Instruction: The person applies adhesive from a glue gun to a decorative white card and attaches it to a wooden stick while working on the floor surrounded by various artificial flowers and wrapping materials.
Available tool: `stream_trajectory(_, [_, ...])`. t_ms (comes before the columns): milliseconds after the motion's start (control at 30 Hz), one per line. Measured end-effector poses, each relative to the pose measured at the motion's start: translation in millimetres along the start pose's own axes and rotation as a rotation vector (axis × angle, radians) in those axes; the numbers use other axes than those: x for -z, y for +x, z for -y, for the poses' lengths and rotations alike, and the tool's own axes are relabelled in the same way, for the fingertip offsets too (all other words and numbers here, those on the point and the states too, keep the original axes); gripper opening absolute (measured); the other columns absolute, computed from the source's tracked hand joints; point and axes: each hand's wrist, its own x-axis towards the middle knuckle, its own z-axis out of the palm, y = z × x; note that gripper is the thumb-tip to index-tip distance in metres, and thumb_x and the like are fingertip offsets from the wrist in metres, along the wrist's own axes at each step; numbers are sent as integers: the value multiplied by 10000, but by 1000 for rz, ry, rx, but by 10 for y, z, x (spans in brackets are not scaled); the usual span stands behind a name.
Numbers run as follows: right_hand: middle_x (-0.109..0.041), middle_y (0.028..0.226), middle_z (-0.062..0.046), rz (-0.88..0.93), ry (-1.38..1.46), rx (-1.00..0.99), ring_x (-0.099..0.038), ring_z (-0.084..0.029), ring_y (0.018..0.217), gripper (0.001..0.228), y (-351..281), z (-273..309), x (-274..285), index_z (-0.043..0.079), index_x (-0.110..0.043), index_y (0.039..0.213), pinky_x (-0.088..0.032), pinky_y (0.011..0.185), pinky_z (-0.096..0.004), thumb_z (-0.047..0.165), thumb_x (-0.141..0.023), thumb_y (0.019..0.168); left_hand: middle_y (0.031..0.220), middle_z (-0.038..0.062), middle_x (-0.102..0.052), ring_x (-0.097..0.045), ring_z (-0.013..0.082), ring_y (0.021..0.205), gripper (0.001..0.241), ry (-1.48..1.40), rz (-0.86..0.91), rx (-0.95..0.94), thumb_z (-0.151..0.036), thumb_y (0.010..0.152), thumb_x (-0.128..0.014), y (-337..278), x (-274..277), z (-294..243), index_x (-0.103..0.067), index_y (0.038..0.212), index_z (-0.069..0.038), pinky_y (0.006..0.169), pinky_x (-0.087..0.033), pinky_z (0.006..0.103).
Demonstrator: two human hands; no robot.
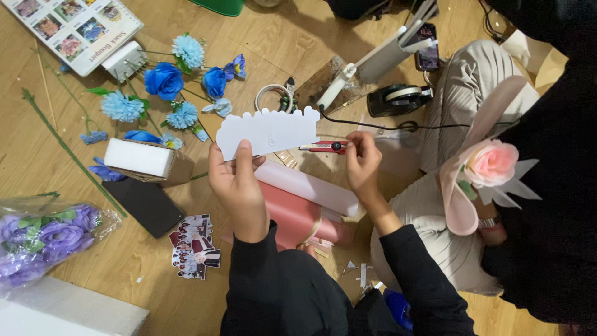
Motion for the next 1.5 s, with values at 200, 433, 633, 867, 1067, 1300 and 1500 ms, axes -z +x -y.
stream_trajectory(200, [-677, 748, -53, 120, -236, 321, -682, -274, 656, 228, 71, 366, -203, 139, -730, 1044, -559, 627, -358, 22, -664, 859, 1058, 139, -627, -630, 152, 845, 349, -184, -171, 96, -157, 991, -614, 3, 38, -3, -558, 1301, -6, 737, -607, 280])
stream_trajectory(433, [-563, 769, -189, 95, -191, 356, -613, -450, 735, 152, 1080, 864, -1072, 35, -640, 1041, -498, 666, -541, 17, -640, 890, 1016, 89, -605, -624, 117, 777, 383, -291, -418, 102, -134, 964, -640, 120, 113, -167, -533, 1321, -45, 726, -564, 236])
stream_trajectory(633, [-446, 1418, -275, 45, -161, -104, -510, -470, 1329, 816, 2317, 179, -1791, 104, -235, 1545, -393, 1119, -509, 388, -720, 953, 1191, 122, -737, -725, 190, 994, 319, -420, -433, 35, -164, 960, -633, 188, 319, -81, -621, 1270, -92, 760, -553, 285])
stream_trajectory(867, [-414, 1450, -130, 14, -118, -47, -418, -397, 1374, 690, 2431, -366, -1781, 154, -403, 1436, -370, 1155, -457, 547, -729, 972, 1171, 134, -747, -729, 208, 971, 372, -443, -490, 107, -143, 947, -641, 232, 338, -25, -633, 1314, -82, 717, -555, 282])
stream_trajectory(1067, [-302, 1587, -235, -88, -63, -95, -296, -397, 1536, 880, 1914, 27, -1664, 96, -193, 1590, -240, 1265, -478, 481, -750, 1027, 1159, 126, -749, -728, 218, 964, 413, -444, -524, 84, -162, 933, -661, 244, 406, -96, -627, 1338, -87, 698, -552, 298])
stream_trajectory(1300, [-325, 1616, -161, -254, -537, 58, -197, -401, 1549, 597, 1965, 262, -1355, 148, -554, 1455, -47, 1313, -606, 342, -903, 1012, 1112, 100, -753, -715, 194, 923, 339, -464, -590, 122, -143, 920, -664, 268, 430, -110, -645, 1256, -110, 684, -535, 289])
stream_trajectory(1500, [-507, 1198, -272, -139, -374, 347, -395, -446, 1287, 370, 1763, 645, -1187, 82, -588, 1237, -295, 1107, -591, 231, -825, 994, 1058, 80, -743, -679, 166, 871, 397, -472, -600, 99, -159, 910, -687, 271, 467, -92, -627, 1301, -121, 694, -524, 302])
